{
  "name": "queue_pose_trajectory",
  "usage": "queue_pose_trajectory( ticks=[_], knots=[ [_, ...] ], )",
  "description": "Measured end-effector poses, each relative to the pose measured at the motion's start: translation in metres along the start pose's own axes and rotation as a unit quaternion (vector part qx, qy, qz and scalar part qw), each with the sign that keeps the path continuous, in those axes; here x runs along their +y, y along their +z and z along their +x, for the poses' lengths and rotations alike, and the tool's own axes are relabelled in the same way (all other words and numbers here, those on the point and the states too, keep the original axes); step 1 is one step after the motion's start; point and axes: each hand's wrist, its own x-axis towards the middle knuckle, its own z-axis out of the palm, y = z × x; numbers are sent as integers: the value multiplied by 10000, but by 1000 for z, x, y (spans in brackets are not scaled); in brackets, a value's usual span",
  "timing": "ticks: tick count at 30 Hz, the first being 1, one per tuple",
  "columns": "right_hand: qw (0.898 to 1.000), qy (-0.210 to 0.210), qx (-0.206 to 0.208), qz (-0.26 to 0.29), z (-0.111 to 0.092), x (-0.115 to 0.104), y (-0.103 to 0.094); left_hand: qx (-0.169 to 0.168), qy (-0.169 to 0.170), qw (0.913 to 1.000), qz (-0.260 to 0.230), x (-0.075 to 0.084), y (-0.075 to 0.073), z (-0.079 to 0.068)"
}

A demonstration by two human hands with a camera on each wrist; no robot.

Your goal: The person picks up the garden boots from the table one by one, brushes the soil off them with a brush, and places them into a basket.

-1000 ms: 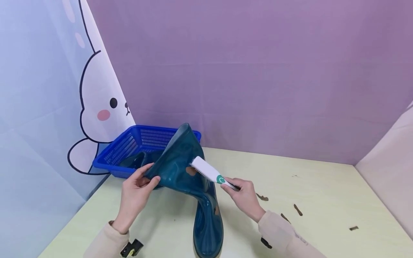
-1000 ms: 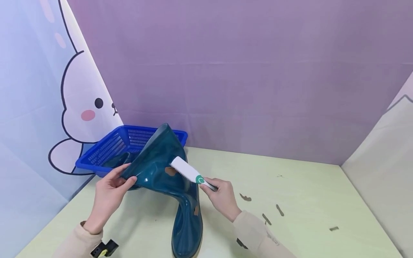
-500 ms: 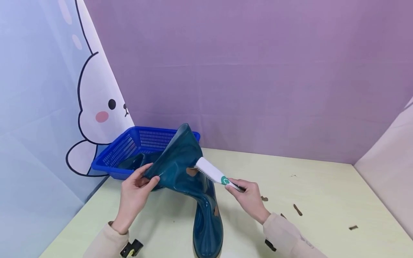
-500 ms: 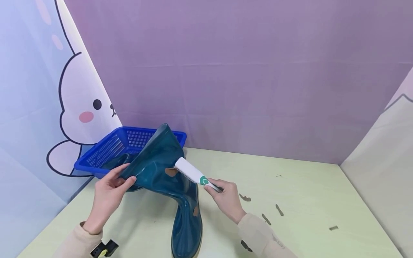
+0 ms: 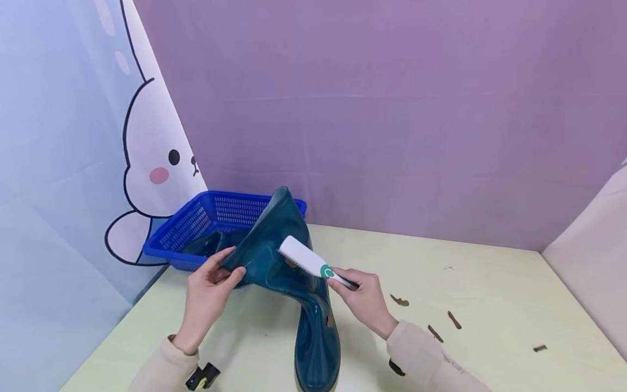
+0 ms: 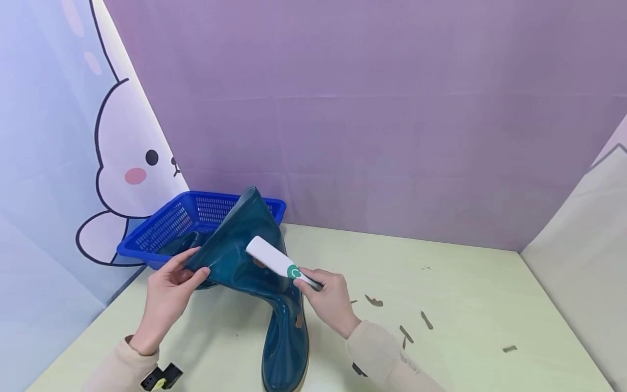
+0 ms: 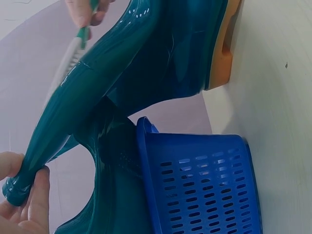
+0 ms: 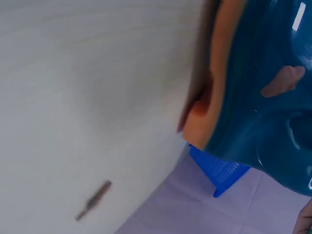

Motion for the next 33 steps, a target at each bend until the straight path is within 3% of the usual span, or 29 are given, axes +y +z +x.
queue_pose_trajectory(
  ticks=[14, 28, 33],
  knots=[
    [9984, 304, -64, -467, -9, 5, -5, -127, 34, 9998, 118, 1, -3, -2],
    [9985, 173, -53, -525, -14, 7, -9, -96, 23, 9999, 73, -2, -4, -1],
    [9953, 954, -68, -169, -14, 4, -15, -89, 59, 9999, 29, -2, -3, 0]
  ],
)
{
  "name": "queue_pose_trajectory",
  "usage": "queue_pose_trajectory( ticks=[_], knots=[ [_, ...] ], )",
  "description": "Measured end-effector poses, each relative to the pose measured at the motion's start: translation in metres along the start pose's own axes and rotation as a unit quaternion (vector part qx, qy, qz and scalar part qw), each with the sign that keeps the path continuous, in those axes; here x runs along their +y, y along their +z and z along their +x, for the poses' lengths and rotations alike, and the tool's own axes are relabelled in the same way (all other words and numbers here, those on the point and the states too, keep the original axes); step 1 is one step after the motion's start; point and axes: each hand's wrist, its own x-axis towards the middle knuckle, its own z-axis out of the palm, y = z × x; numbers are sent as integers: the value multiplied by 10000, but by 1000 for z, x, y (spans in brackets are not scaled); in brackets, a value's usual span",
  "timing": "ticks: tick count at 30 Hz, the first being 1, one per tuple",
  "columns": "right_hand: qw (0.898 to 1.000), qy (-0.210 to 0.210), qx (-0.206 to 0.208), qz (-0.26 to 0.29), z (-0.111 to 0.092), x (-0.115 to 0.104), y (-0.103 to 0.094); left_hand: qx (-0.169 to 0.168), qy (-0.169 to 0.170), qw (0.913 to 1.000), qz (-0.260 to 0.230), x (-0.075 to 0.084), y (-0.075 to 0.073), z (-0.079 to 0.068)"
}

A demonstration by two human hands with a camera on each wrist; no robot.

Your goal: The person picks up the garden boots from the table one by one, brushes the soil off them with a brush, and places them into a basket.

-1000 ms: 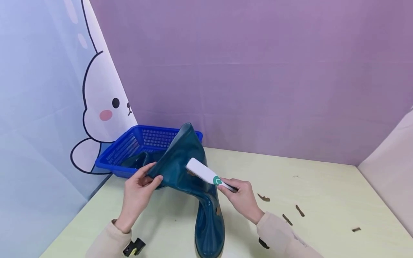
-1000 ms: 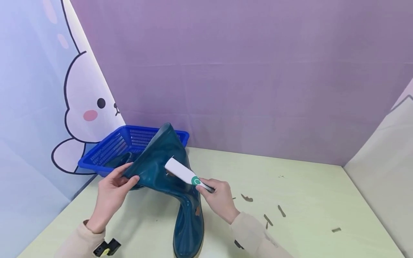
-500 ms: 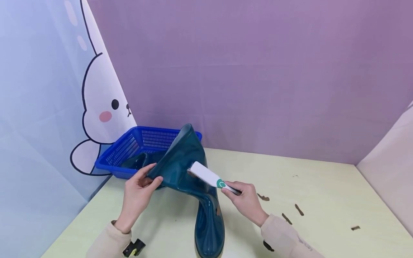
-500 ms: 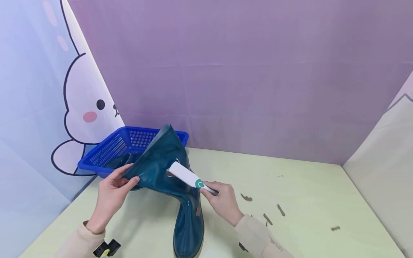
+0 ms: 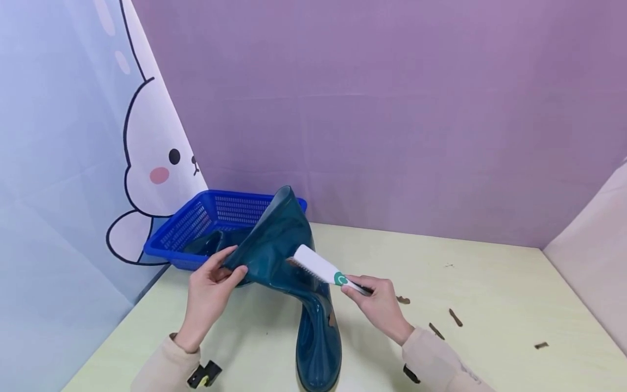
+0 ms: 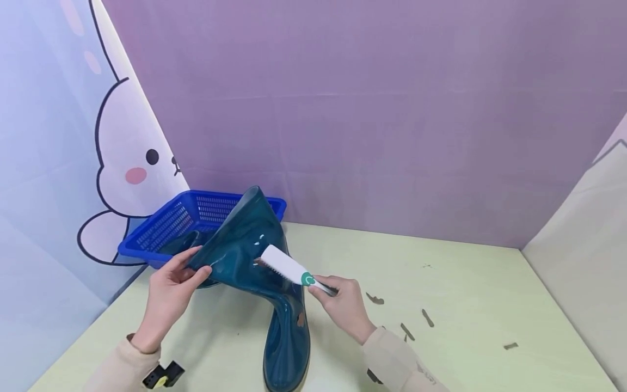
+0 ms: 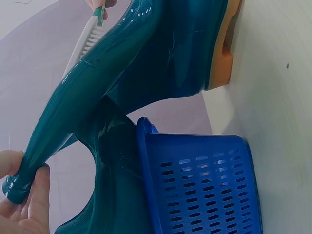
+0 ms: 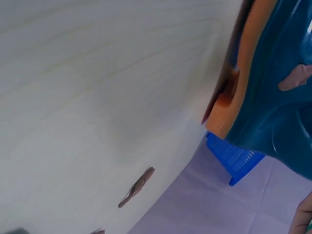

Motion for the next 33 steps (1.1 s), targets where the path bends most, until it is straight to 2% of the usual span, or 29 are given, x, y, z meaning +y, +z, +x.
queue_pose_trajectory(
  ticks=[3, 6, 13, 18, 25, 33],
  knots=[
    [9978, 598, 42, 293, 1, -1, -5, -17, -31, 10000, 14, 0, 1, 1],
    [9961, 791, 99, 387, 3, -1, -8, -15, -89, 10000, 31, -1, 1, 1],
    [9982, 418, 59, 425, 8, -6, 4, 24, -39, 10000, 0, -2, 0, 0],
    [9989, 283, -160, 342, 12, -1, 10, 12, -43, 10000, -29, -2, -1, -1],
    [9982, 471, -261, 259, 12, 8, 9, 5, -11, 10000, 12, -3, -1, 0],
    [9994, 169, -257, 188, 9, 15, 4, -34, -61, 10000, -24, -5, -1, 1]
  ],
)
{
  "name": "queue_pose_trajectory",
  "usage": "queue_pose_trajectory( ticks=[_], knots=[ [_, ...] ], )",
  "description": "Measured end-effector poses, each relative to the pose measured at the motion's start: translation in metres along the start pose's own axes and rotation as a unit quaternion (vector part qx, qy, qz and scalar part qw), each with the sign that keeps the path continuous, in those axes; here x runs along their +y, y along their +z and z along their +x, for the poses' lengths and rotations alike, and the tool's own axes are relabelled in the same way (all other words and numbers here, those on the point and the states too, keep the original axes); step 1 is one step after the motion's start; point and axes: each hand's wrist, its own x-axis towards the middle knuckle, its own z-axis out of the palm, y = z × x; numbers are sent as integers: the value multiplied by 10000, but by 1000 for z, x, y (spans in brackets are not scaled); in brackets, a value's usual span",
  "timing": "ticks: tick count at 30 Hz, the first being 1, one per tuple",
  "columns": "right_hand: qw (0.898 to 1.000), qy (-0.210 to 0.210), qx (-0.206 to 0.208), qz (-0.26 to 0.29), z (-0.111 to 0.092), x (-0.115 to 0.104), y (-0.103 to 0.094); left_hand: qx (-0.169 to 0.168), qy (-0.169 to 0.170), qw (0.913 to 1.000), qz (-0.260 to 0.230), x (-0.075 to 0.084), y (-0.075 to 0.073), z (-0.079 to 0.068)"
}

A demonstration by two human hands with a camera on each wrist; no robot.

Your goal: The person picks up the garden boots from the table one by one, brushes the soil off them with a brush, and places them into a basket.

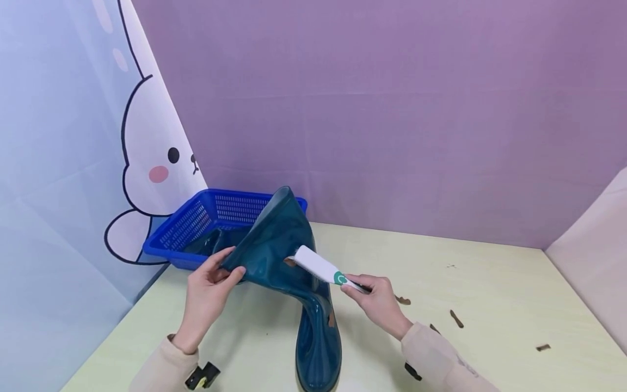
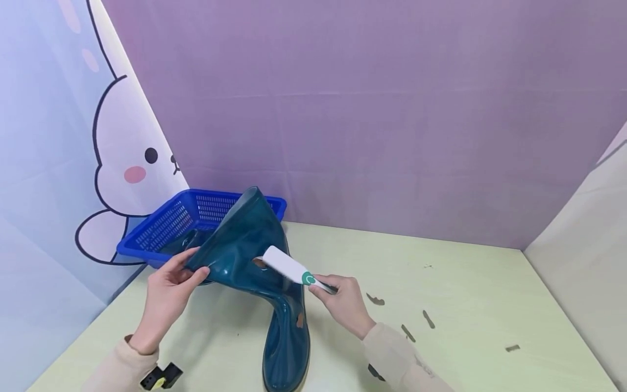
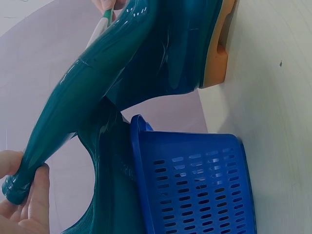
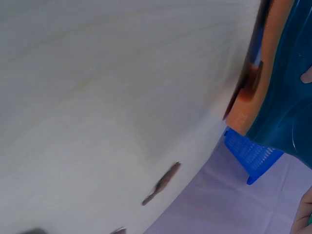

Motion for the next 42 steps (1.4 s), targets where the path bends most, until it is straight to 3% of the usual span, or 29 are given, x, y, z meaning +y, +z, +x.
queue_pose_trajectory(
  ticks=[26, 34, 42],
  knots=[
    [9985, -188, 167, -477, -8, 19, -8, 88, 77, 9998, 140, -1, -3, 0],
    [9993, 241, 261, 106, -12, 11, -13, 96, 53, 9998, 150, -1, 1, 1],
    [9994, -249, 103, 216, -3, -11, 0, 43, 20, 9999, 107, 1, 2, 1]
  ],
)
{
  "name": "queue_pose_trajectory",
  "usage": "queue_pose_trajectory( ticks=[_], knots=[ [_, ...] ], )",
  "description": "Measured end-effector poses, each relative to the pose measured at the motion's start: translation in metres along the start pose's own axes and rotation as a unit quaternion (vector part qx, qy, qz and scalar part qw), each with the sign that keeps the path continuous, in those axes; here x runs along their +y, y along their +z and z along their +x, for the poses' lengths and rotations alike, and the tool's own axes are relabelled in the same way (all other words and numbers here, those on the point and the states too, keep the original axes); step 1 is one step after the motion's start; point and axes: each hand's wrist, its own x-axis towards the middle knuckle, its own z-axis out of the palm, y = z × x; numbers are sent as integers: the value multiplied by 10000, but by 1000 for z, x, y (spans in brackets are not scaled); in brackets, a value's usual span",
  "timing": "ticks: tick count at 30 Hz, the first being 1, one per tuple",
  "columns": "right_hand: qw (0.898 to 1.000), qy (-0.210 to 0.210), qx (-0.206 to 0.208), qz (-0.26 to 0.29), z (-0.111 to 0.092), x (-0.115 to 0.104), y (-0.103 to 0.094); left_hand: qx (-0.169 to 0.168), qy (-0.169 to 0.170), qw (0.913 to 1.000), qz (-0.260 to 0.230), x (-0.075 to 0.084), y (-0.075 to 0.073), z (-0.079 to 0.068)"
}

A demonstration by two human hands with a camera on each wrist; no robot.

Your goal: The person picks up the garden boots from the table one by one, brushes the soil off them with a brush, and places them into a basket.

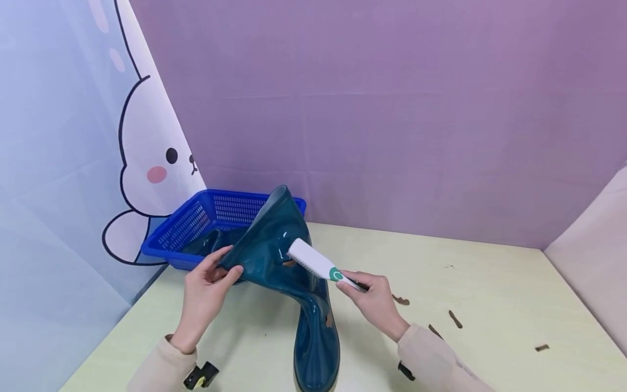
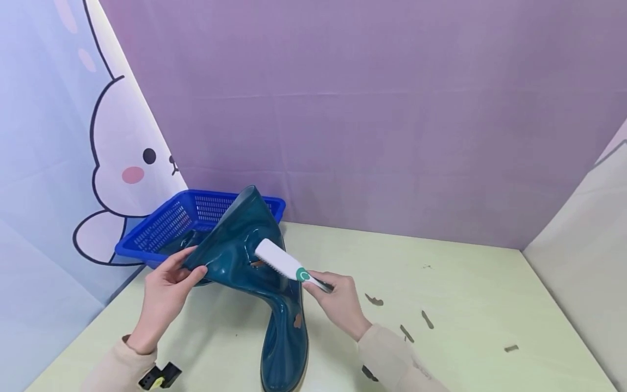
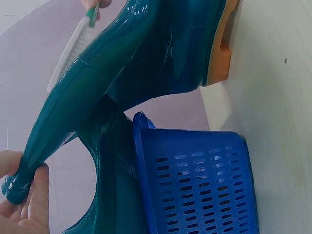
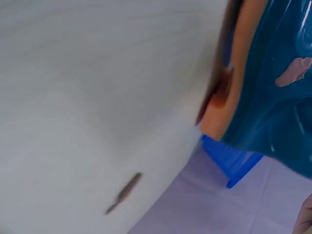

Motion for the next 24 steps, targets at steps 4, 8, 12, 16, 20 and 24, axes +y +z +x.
queue_pose_trajectory(
  ticks=[4, 8, 12, 16, 20, 24],
  knots=[
    [9998, -7, -80, -195, 6, -3, 7, 38, 19, 10000, 10, 2, -2, 0],
    [9994, 132, -63, -299, 5, -1, 5, 66, 25, 10000, -3, 3, -2, 0],
    [9990, 195, 3, -405, 2, 1, 1, 25, -5, 10000, -60, 2, -2, 0],
    [9984, 229, -81, -514, 0, 3, -1, 33, -8, 10000, -7, 1, -3, -1],
    [9982, 291, -78, -522, -2, 3, -4, 8, 15, 10000, -4, 0, -3, -1],
    [9985, 306, -92, -455, -5, 2, -7, -55, 21, 10000, 22, -1, -3, -1]
  ],
)
